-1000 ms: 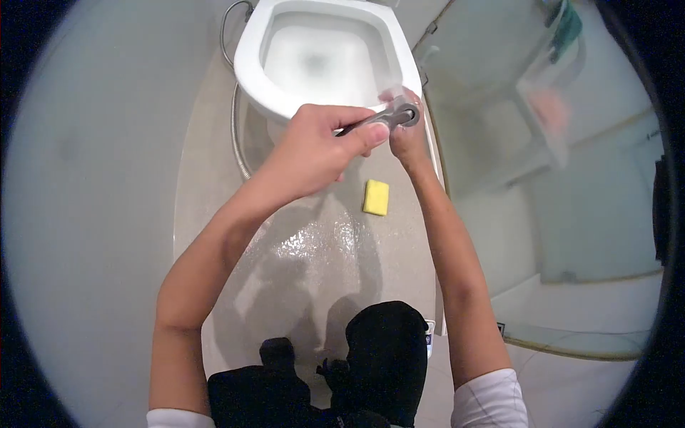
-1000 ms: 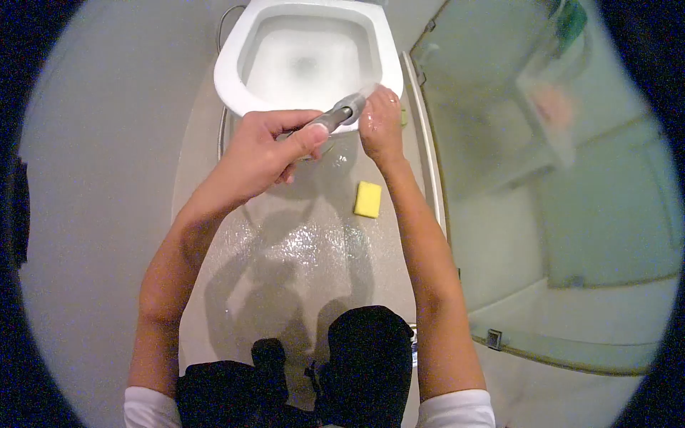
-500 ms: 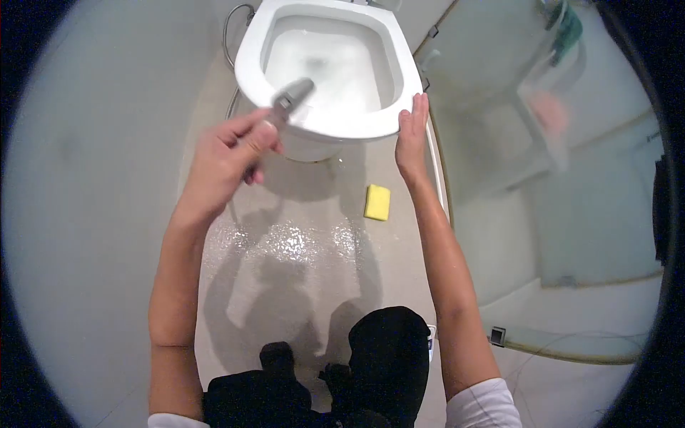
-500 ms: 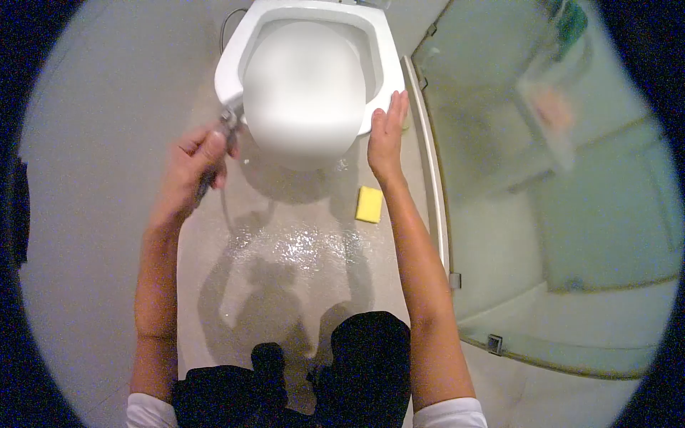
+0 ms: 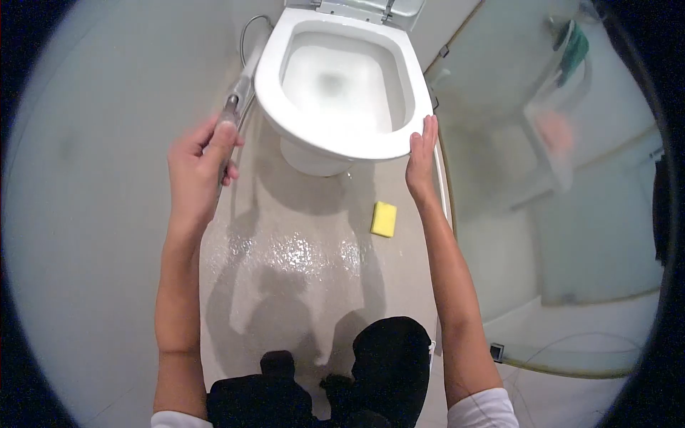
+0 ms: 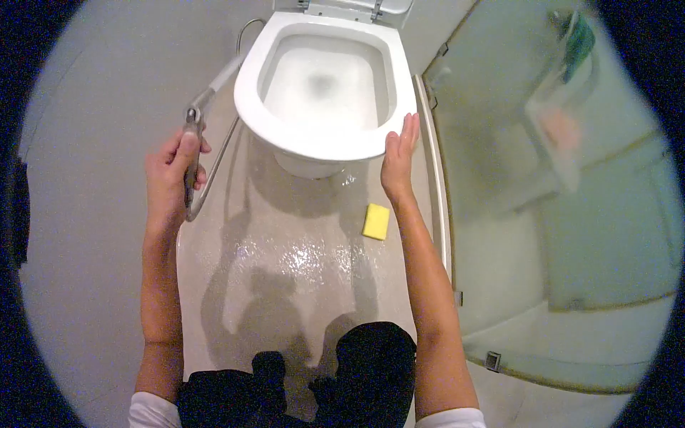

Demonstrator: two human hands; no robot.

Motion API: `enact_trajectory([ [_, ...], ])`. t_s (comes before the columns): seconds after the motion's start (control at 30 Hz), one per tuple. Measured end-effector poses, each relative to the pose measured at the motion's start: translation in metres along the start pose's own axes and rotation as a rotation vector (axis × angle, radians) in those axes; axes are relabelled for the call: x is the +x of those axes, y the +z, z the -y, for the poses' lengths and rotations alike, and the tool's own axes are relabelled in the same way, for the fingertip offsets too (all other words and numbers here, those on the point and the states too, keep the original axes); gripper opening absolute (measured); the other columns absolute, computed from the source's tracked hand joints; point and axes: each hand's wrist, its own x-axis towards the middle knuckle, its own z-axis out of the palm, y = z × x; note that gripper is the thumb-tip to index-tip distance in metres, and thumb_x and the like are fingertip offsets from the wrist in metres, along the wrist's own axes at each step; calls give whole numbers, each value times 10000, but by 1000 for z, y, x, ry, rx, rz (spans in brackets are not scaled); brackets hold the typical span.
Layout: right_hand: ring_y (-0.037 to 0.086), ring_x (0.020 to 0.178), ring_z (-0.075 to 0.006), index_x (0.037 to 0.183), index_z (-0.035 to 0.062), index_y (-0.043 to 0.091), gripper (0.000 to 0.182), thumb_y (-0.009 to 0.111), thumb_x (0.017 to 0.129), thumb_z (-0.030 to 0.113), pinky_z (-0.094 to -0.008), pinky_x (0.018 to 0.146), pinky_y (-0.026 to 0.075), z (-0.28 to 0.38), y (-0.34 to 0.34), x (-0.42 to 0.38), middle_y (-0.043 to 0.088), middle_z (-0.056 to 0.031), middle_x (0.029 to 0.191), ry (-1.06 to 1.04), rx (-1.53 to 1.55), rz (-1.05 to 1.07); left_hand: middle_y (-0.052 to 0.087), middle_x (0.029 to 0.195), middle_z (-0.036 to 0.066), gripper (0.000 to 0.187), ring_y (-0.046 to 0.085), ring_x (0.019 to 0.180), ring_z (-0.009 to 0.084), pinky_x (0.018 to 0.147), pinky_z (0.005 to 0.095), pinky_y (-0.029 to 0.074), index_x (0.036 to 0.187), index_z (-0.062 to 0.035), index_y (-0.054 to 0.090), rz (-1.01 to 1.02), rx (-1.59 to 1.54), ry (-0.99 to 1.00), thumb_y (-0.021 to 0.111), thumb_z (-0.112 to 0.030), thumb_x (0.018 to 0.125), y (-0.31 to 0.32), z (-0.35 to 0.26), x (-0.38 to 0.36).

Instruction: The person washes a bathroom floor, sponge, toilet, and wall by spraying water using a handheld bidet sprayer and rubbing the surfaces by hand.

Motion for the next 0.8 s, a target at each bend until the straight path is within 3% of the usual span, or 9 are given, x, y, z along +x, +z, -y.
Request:
enact_trajectory([
  [0.07,37,1402,-316,1425,-35,136,591,292,966,303,-396,1132,71,-4,3,3,29,-198,1509,-59,-2,-24,606,755,7,357,479,479,54,429,196,361,1076,-27,636,18,-7,-31,581,-330,897,-3,3,-7],
  [0.3,39,1401,-322,1424,-36,135,601,285,965,321,-398,1132,78,-3,2,2,33,-198,1508,-57,8,-28,635,785,35,360,503,525,64,458,200,392,1151,-16,609,150,42,-14,613,-252,878,3,7,-23],
  [0.4,52,1398,-325,1421,-40,144,599,292,965,319,-399,1132,80,0,1,1,47,-200,1507,-45,5,-29,635,797,27,348,515,579,60,492,202,418,1159,-9,602,64,10,65,632,-191,865,18,1,-16],
  [0.47,59,1397,-323,1421,-35,153,592,297,963,311,-396,1133,79,1,-1,0,56,-201,1505,-31,-30,-18,628,789,12,348,518,603,59,512,206,428,1166,-5,596,84,-22,335,650,-139,849,28,0,-15],
  [0.53,49,1398,-320,1428,-18,146,605,291,964,341,-405,1132,71,-16,0,5,37,-193,1509,-84,-35,-7,626,806,16,358,522,611,65,517,211,437,1169,4,590,64,28,303,659,-117,840,26,-2,-19],
  [0.6,45,1400,-320,1427,-21,156,591,303,966,318,-401,1131,74,-1,0,2,44,-193,1509,-30,26,-19,628,840,32,357,526,625,66,523,209,442,1163,13,591,154,-56,53,660,-121,839,26,-6,-18],
  [0.8,38,1401,-328,1421,-37,158,585,303,964,298,-390,1131,71,-3,0,2,51,-198,1509,-43,17,-28,653,851,58,339,526,696,74,628,228,443,1113,20,617,354,-135,214,684,-122,813,58,-17,-25],
])
